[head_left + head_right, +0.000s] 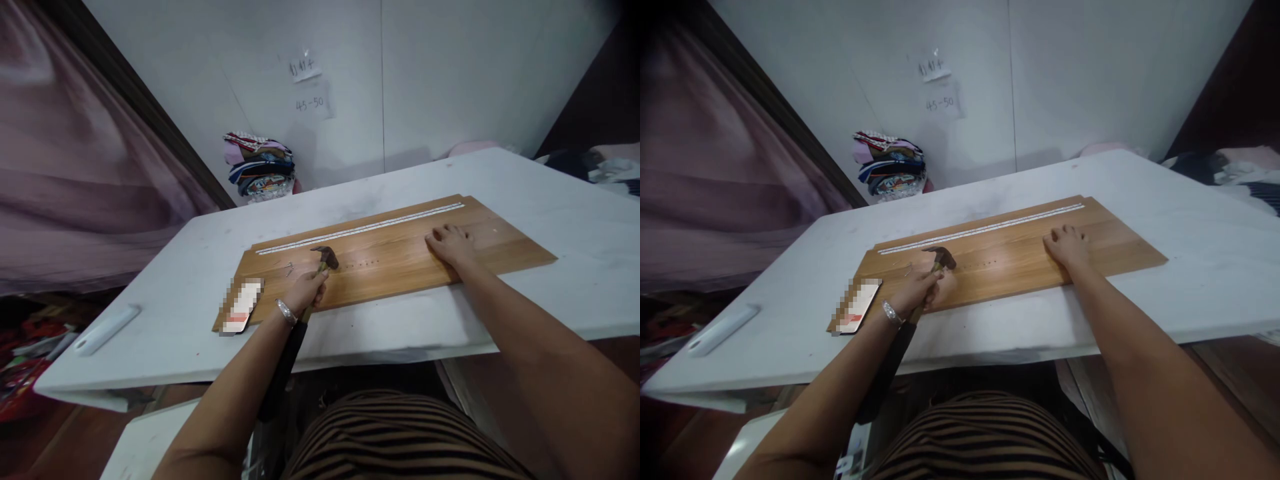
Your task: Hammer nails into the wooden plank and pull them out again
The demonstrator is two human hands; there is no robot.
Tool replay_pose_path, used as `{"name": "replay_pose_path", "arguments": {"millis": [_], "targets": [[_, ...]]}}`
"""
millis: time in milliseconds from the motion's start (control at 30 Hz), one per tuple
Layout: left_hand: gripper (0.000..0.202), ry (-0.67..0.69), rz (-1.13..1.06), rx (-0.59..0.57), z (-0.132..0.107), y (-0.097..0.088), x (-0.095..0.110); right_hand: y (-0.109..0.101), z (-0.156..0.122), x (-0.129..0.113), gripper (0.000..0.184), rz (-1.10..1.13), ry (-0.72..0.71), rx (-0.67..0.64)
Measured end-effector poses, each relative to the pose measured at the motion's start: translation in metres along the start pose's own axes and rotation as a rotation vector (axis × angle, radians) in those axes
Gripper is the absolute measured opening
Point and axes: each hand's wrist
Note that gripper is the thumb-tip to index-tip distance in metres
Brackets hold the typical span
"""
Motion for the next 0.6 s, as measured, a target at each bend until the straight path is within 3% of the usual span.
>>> {"name": "replay_pose_path", "arguments": {"millis": [600], "targets": [[0.032,0.022,0.013,-0.014,-0.0007,-0.0028,-0.0008,0.0003,0.0013,0.0014,0.049,0.008,-0.012,-0.001]]}}
Point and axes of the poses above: each hand's wrist, its own z-axis towards the middle knuckle, its own y-axis out of the palm, x = y × z, and after that the axes turned 15 degrees about y, right-handed
